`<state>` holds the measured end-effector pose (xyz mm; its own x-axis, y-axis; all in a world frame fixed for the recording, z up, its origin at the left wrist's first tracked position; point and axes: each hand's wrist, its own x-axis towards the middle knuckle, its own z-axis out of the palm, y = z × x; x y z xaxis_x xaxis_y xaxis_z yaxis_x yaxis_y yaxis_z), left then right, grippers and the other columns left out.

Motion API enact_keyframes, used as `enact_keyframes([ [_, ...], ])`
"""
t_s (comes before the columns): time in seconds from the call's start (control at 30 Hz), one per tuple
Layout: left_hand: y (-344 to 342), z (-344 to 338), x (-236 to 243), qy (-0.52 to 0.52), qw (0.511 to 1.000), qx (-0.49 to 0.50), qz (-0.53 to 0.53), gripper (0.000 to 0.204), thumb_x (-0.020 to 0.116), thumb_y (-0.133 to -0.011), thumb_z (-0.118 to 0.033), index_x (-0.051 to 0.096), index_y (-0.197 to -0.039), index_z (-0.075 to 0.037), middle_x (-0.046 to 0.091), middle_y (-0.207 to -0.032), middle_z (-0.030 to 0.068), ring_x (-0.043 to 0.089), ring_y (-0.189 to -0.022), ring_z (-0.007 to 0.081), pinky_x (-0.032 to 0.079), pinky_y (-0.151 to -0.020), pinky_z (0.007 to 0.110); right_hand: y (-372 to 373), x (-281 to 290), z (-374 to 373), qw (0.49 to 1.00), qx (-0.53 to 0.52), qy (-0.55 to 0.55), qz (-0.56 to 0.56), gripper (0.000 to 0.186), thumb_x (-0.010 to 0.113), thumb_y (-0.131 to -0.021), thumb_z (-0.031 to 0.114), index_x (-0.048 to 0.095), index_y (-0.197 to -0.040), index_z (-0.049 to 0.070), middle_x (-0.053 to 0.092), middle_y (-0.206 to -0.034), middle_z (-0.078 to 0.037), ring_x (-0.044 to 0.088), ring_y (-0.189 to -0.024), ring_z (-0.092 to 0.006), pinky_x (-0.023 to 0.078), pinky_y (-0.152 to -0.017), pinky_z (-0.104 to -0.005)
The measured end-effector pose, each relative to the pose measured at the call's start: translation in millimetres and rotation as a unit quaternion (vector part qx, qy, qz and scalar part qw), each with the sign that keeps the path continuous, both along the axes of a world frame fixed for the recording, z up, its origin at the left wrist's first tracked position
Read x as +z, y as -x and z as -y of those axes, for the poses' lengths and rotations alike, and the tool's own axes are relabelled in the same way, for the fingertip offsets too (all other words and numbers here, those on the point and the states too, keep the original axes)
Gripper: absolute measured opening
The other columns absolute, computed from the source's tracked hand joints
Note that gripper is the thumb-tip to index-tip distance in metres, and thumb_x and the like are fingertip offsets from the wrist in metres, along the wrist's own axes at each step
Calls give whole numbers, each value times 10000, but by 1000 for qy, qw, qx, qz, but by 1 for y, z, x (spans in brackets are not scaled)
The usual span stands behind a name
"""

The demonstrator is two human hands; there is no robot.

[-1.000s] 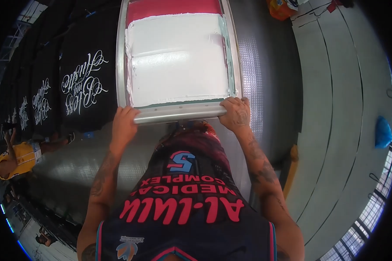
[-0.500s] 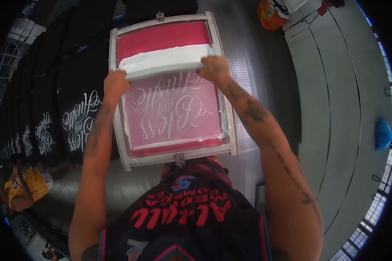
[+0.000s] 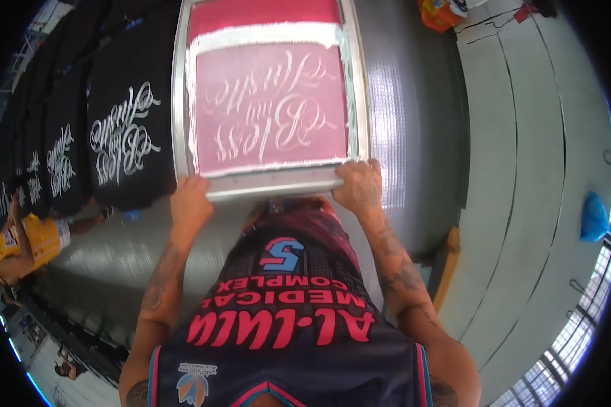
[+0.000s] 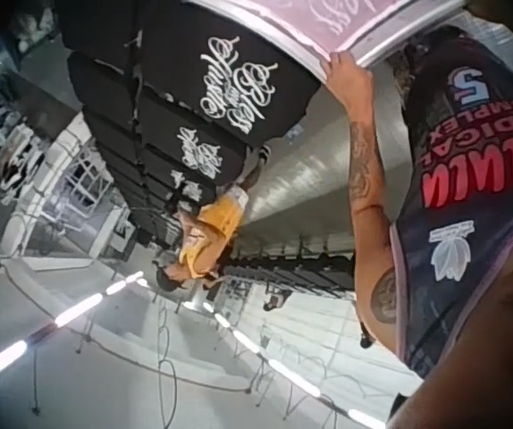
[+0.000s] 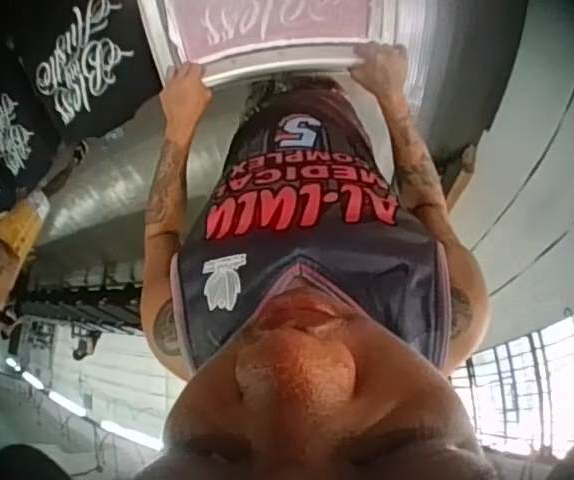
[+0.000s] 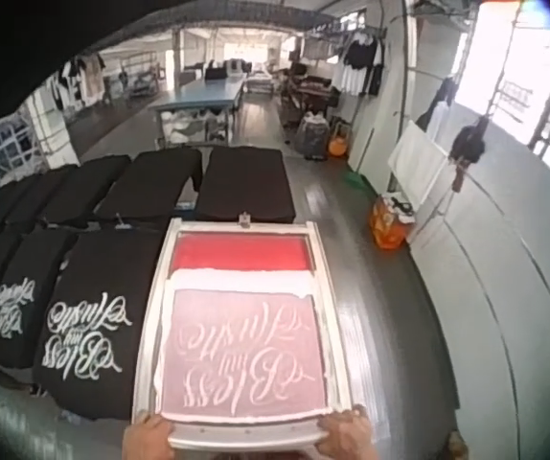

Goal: Performing manual screen printing on t-shirts using a squeegee and ink.

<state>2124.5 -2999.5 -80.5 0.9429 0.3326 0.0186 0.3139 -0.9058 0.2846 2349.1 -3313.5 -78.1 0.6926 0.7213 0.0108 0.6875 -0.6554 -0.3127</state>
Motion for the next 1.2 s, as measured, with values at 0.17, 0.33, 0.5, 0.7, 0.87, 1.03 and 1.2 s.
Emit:
enact_keyframes([
  [0.17, -11, -9, -1, 36, 994, 3, -99, 214, 701, -677, -27, 658, -883, -67, 641, -954, 74, 611, -982, 319, 564, -746, 459, -18, 10, -21, 996, -23, 81, -44, 139, 765, -605, 148, 718, -727, 100, 700, -743, -92, 671, -714, -318, 533, -661, -432],
  [0.33, -30, -5, -15, -17, 995, 57, -77, 203, 697, -694, -66, 676, -896, -74, 663, -997, 97, 609, -1016, 334, 583, -755, 457, -11, -26, -4, 996, 8, -29, 78, 208, 724, -542, 125, 684, -746, 125, 673, -762, -50, 636, -681, -288, 533, -627, -430],
  [0.5, -172, -106, -18, -80, 995, 33, -50, 160, 696, -741, -101, 735, -894, -73, 710, -904, 118, 662, -926, 353, 593, -769, 462, -146, -25, -107, 997, -17, 0, 74, 170, 720, -691, 243, 705, -742, 82, 701, -739, -112, 700, -716, -337, 564, -665, -451],
  [0.7, -302, -193, -14, -67, 995, 47, -52, 309, 740, -712, -176, 764, -999, -63, 752, -982, 162, 707, -972, 365, 569, -872, 460, -276, -7, -189, 998, -19, 44, 50, 362, 788, -683, 365, 783, -931, 101, 749, -839, -135, 722, -827, -330, 571, -811, -423],
  [0.87, -375, -234, 30, -29, 973, -32, -226, 484, 838, -631, -247, 766, -1056, -27, 738, -1056, 215, 705, -1010, 374, 560, -894, 417, -360, 5, -202, 989, 93, 67, -95, 594, 824, -635, 400, 751, -1162, 133, 739, -1062, -183, 682, -1068, -334, 511, -968, -423],
  [1.03, -379, -255, 49, 11, 975, -21, -221, 544, 881, -595, -266, 756, -1031, 35, 730, -1063, 248, 703, -991, 398, 543, -913, 406, -366, 29, -226, 994, 77, 37, -74, 572, 819, -653, 397, 752, -1153, 126, 727, -1126, -182, 676, -1082, -359, 513, -969, -417],
  [1.2, -339, -190, 11, -234, 972, 2, 38, 597, 821, -755, -271, 606, -1264, -47, 652, -1204, 202, 636, -1104, 357, 455, -1000, 537, -362, 11, -279, 938, 116, 308, -111, 562, 753, -725, 347, 707, -1221, 86, 747, -1058, -156, 701, -1044, -345, 538, -943, -442],
])
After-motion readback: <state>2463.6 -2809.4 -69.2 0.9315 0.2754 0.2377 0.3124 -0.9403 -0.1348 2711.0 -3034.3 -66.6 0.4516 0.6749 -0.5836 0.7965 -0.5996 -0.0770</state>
